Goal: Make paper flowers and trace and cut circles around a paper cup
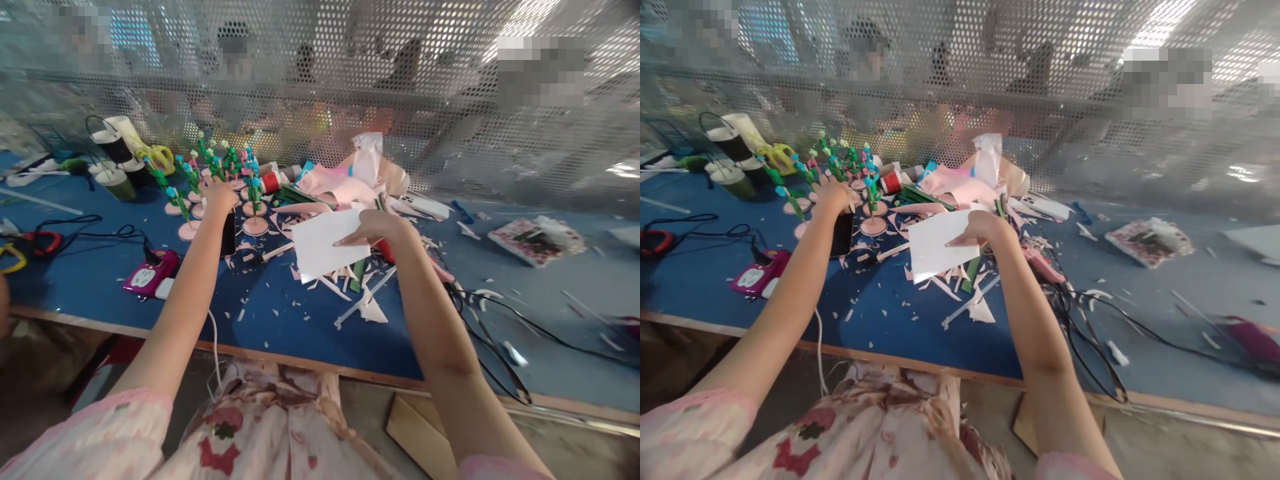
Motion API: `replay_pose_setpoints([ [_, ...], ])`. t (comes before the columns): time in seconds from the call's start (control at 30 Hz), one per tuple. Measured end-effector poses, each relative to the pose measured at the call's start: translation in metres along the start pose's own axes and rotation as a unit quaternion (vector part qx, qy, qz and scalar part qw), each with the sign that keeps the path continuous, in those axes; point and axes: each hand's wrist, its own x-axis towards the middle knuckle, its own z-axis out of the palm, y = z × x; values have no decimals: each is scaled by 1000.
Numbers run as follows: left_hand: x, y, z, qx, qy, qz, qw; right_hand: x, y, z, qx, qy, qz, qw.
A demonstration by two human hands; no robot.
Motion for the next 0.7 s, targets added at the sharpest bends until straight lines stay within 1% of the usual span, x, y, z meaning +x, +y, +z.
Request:
replay_pose_setpoints([
  [0.03,-2,1,-2,4,-1,3,1000,0,-3,3,-63,4,27,998],
  [0.07,-4,1,-5,-1,1,5,1000,-2,-6,5,-126,21,51,991],
  [0.1,-7,2,-9,-12,6,2,1000,-5,-10,7,-176,68,57,980],
  [0.13,-10,3,-14,-29,12,-3,999,-9,-14,9,-208,123,47,969],
  [0.17,-14,5,-19,-51,21,-15,998,-13,-19,12,-221,172,14,960],
  [0.2,-18,7,-26,-69,29,-28,997,-17,-25,16,-225,205,-39,952],
  [0.23,-23,8,-32,-77,36,-29,996,-20,-31,22,-227,217,-109,943],
  [0.27,-28,10,-38,-81,50,-36,995,-23,-37,30,-231,212,-185,931],
  [0.33,-38,14,-51,-104,86,-49,990,-27,-51,53,-236,168,-328,899],
  [0.37,-43,15,-56,-104,103,-54,988,-27,-58,67,-244,139,-377,883],
  [0.4,-48,16,-62,-101,116,-61,986,-28,-64,80,-254,122,-402,871],
  [0.47,-56,17,-72,-101,128,-67,984,-27,-72,104,-286,102,-422,854],
  [0.53,-62,16,-81,-110,124,-64,984,-25,-76,120,-310,83,-429,845],
  [0.6,-68,15,-89,-123,125,-63,982,-22,-76,125,-317,65,-436,840],
  [0.63,-72,14,-93,-130,137,-63,980,-20,-75,125,-311,57,-439,841],
  [0.7,-83,13,-100,-150,160,-48,974,-16,-74,120,-264,41,-437,859],
])
